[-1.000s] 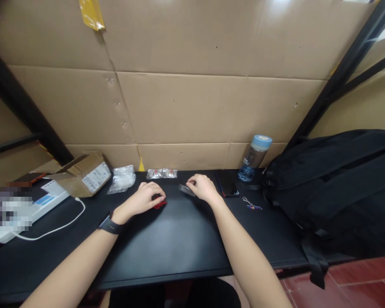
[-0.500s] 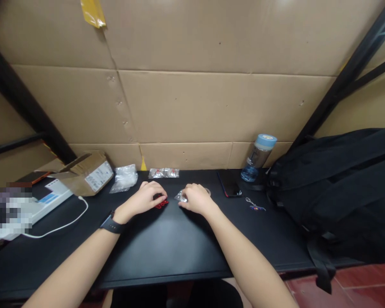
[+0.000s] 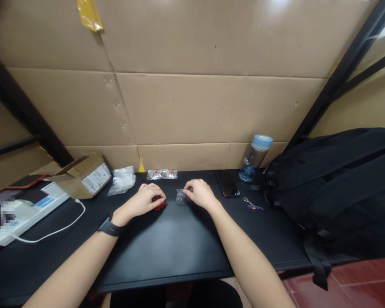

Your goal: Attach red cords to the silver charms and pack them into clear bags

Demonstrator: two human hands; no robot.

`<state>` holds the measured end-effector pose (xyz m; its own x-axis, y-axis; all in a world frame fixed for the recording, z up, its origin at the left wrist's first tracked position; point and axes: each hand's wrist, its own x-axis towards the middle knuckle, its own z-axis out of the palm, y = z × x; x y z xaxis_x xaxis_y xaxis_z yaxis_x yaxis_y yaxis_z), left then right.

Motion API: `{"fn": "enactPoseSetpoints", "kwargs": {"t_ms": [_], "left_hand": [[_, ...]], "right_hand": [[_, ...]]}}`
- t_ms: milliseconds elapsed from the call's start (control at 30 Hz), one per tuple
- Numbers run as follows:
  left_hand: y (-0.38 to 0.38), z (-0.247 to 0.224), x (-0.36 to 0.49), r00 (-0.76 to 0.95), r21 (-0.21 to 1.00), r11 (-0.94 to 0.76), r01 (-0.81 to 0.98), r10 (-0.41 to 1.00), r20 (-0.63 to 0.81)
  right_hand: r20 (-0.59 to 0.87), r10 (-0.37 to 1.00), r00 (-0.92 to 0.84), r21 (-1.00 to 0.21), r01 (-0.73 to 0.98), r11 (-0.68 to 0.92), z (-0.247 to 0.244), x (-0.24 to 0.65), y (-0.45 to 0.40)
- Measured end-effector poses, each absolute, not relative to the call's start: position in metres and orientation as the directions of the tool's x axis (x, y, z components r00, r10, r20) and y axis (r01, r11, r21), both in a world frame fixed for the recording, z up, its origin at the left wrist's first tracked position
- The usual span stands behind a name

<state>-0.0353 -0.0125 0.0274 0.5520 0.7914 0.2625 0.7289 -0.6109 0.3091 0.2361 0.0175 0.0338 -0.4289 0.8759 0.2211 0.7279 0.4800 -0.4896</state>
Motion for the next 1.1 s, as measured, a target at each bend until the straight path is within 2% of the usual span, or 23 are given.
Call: {"fn": "enactPoseSetpoints", "kwargs": {"t_ms": [133, 300, 367, 433, 533, 633, 700, 767, 867, 1000, 1100], "left_hand": [[-0.014, 0.030, -0.035, 0.545, 0.321, -0.607, 0.727, 0.794, 0.269], [-0.014, 0.030, -0.035, 0.558, 0.335, -0.619, 0.710, 0.785, 0.269], [-0.014, 0.029, -0.035, 0.552, 0.350, -0.616, 0.706, 0.788, 0.274], [-0.014, 0.028, -0.034, 0.521, 0.389, -0.603, 0.696, 0.798, 0.305], [-0.015, 0.027, -0.028, 0.383, 0.534, -0.554, 0.639, 0.831, 0.404], [-0.015, 0.025, -0.019, 0.204, 0.711, -0.485, 0.509, 0.870, 0.448], [-0.015, 0.023, -0.015, 0.184, 0.820, -0.437, 0.368, 0.899, 0.397], [-0.015, 0.023, -0.012, 0.249, 0.908, -0.358, 0.218, 0.920, 0.303], [-0.017, 0.025, -0.010, 0.279, 0.960, -0.261, 0.099, 0.934, 0.225], [-0.019, 0.031, -0.010, 0.177, 0.973, -0.228, 0.023, 0.959, 0.221], [-0.019, 0.031, -0.009, 0.157, 0.974, -0.224, 0.007, 0.963, 0.221]], "right_hand": [[0.357, 0.839, -0.411, -0.506, 0.669, 0.544, 0.043, 0.244, 0.021], [0.428, 0.838, -0.337, -0.523, 0.664, 0.534, 0.050, 0.251, 0.023], [0.471, 0.849, -0.241, -0.573, 0.648, 0.502, 0.050, 0.251, 0.023], [0.488, 0.860, -0.145, -0.683, 0.550, 0.480, 0.050, 0.249, 0.023], [0.436, 0.893, -0.113, -0.848, 0.280, 0.449, 0.046, 0.242, 0.022], [0.367, 0.909, -0.195, -0.920, 0.070, 0.386, 0.040, 0.231, 0.019], [0.319, 0.907, -0.276, -0.941, 0.018, 0.337, 0.036, 0.223, 0.016], [0.289, 0.903, -0.319, -0.951, 0.010, 0.308, 0.033, 0.216, 0.012], [0.275, 0.907, -0.318, -0.957, -0.003, 0.289, 0.029, 0.209, 0.005], [0.220, 0.896, -0.387, -0.975, -0.057, 0.215, 0.025, 0.202, 0.000], [0.204, 0.908, -0.365, -0.979, -0.056, 0.198, 0.024, 0.200, 0.000]]}}
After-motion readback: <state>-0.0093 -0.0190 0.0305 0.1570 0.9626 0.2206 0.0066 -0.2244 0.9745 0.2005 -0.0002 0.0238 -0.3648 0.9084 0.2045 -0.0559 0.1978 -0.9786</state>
